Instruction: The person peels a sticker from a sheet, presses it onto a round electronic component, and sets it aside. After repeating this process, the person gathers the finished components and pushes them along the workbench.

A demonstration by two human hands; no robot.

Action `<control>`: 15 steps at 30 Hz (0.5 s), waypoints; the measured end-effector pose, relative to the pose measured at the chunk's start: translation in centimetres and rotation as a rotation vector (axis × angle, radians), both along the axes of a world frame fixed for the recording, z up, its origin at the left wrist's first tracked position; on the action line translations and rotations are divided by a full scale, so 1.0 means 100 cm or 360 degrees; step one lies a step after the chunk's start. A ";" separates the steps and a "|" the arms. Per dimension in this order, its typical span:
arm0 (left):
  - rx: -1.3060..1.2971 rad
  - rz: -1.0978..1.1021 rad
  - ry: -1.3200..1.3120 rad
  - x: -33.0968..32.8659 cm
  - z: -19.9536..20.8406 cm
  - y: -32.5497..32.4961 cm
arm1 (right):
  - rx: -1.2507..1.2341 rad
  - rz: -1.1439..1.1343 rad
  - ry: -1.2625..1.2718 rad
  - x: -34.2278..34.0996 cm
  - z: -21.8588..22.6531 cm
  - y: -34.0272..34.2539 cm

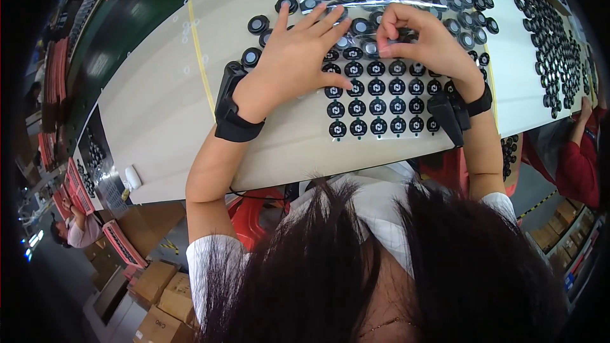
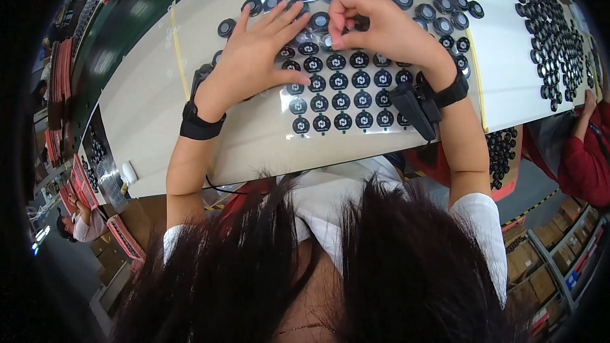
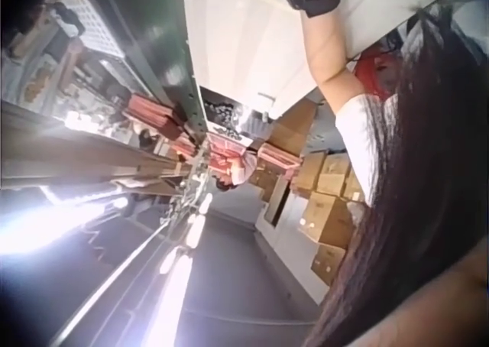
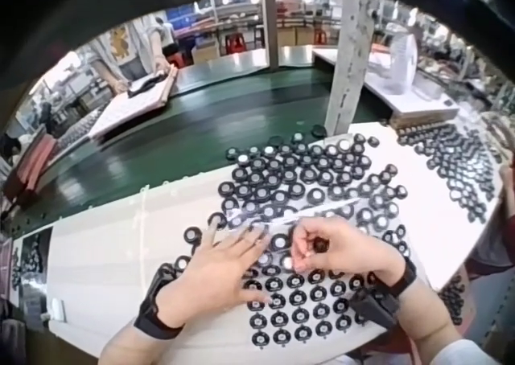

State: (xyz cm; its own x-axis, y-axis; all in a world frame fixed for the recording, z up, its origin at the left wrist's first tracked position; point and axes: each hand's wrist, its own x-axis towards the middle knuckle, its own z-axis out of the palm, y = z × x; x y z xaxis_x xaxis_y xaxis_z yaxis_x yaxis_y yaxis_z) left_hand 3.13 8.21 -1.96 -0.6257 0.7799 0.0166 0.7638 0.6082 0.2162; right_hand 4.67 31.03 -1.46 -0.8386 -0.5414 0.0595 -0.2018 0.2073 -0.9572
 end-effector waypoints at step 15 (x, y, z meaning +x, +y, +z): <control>0.0445 0.0296 -0.0507 -0.058 0.007 -0.078 | -0.0289 -0.0290 -0.0149 0.000 -0.006 0.004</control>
State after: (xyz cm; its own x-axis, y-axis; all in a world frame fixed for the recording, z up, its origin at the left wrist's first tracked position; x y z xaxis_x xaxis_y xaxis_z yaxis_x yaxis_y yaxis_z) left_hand -2.64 0.42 -1.22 -0.7624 0.6471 -0.0055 0.5164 0.6135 0.5975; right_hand 4.67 31.45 -2.07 -0.9277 -0.3685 0.0592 -0.0855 0.0555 -0.9948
